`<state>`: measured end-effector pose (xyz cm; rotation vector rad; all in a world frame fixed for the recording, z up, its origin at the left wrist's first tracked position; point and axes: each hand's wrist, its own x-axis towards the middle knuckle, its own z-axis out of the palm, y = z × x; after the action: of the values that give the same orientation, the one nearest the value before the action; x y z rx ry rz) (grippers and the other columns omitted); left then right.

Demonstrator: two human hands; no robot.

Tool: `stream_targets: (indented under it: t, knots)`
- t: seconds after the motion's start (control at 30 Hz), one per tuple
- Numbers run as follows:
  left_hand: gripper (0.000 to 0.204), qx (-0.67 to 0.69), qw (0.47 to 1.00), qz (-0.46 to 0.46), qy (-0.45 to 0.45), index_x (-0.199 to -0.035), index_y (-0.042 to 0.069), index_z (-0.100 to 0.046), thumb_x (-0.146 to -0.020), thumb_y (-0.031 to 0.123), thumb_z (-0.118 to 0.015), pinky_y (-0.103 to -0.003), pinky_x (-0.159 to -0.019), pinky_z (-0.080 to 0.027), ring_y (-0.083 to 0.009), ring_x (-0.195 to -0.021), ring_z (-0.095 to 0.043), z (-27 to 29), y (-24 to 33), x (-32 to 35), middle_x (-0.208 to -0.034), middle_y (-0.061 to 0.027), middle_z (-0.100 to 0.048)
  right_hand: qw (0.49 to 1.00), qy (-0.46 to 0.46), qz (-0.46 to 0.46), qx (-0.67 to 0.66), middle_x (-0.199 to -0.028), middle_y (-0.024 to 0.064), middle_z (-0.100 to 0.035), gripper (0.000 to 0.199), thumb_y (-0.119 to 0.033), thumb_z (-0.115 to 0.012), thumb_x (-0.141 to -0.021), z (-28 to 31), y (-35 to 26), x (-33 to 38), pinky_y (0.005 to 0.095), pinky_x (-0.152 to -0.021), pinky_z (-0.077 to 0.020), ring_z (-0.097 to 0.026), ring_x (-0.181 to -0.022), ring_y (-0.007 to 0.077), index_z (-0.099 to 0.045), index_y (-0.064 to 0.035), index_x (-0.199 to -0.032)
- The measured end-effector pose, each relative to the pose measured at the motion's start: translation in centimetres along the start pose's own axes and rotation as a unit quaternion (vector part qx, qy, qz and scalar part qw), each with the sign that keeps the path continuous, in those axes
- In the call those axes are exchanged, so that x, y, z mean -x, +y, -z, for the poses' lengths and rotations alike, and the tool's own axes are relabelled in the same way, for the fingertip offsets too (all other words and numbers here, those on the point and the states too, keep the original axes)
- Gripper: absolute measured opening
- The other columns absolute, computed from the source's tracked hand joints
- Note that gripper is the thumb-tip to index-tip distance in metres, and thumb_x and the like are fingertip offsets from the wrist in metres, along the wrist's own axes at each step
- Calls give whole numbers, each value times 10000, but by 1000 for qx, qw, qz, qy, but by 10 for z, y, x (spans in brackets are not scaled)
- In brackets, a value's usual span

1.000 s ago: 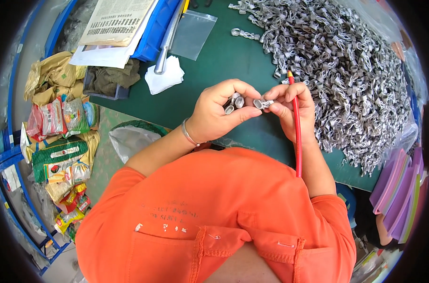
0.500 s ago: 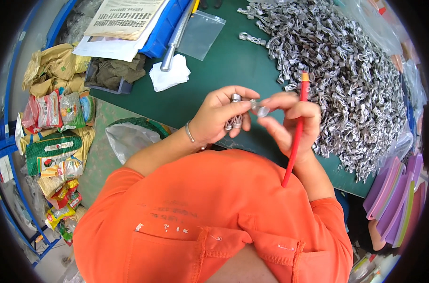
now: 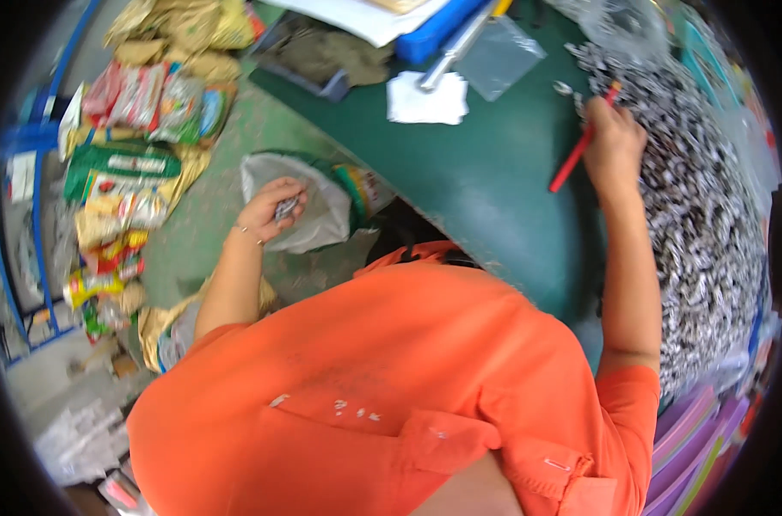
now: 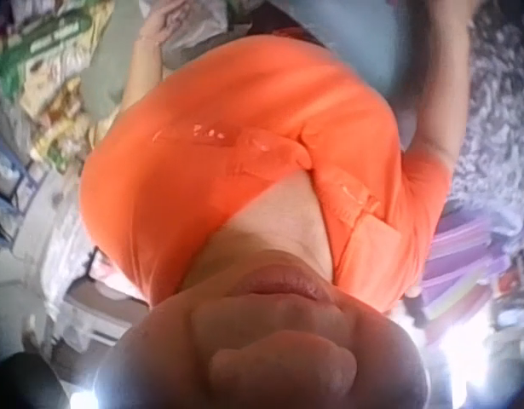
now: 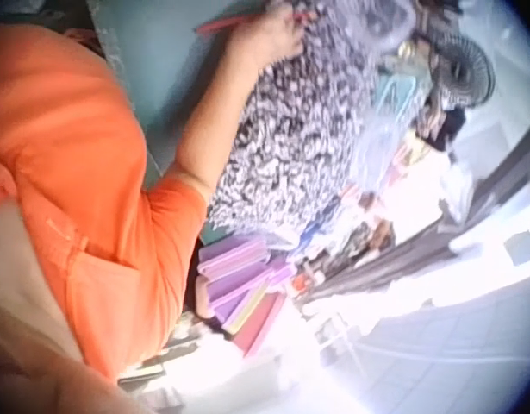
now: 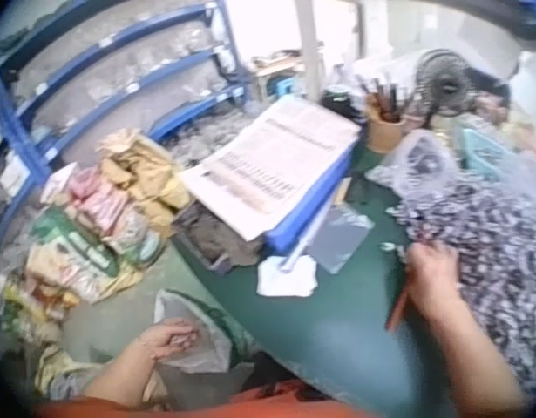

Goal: The person assembles small silver metal components by hand using a red tool to press parts together.

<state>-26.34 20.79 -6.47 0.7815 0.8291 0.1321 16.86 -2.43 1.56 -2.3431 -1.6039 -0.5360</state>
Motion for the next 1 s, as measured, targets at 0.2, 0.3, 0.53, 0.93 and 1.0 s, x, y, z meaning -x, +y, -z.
stream_targets:
  t: [0.2, 0.3, 0.53, 0.93, 1.0]
  knots:
    - [307, -17, 954, 164, 250, -1095, 43, -495, -841, 208, -552, -310, -667, -495, -218, -821, -578, 19, -54, -14, -1017, -130, -546, 838, -14, -210, -503, -715, 54, -552, 162, 35, -558, -778, 10, 4, 32, 253, -557, -437, -571, -678, 173, -428, -59, -765]
    - [281, -386, 898, 161, 139, -1024, 22, -558, -817, 212, -552, -344, -688, -474, -236, -836, -584, 0, -58, -24, -950, -126, -590, 693, -89, -292, -653, -833, 82, -584, 182, 21, -570, -797, 47, -18, 37, 222, -564, -463, -598, -665, 151, -413, -70, -774]
    - [165, -613, 742, -34, -271, -699, 4, -620, -802, 129, -586, -232, -507, -440, -89, -543, -557, -174, 53, -20, -606, -43, -602, 523, -50, -234, -818, -871, 182, -586, 198, 46, -570, -794, 56, -37, 73, 267, -601, -507, -612, -716, 203, -409, -68, -798]
    - [209, -202, 921, -187, -277, -1004, -43, -532, -807, 3, -584, -234, -589, -509, -139, -658, -614, -316, 5, -49, -828, -100, -613, 688, 106, -203, -689, -976, 160, -556, 317, 108, -611, -718, 63, -38, 102, 274, -725, -470, -548, -819, 149, -370, -70, -823]
    - [194, -195, 930, -166, -262, -979, -54, -531, -795, -27, -587, -245, -608, -522, -159, -686, -626, -317, 2, -48, -840, -116, -617, 700, 161, -167, -675, -976, 167, -555, 336, 108, -620, -709, 64, -41, 102, 276, -721, -480, -557, -809, 163, -359, -71, -821]
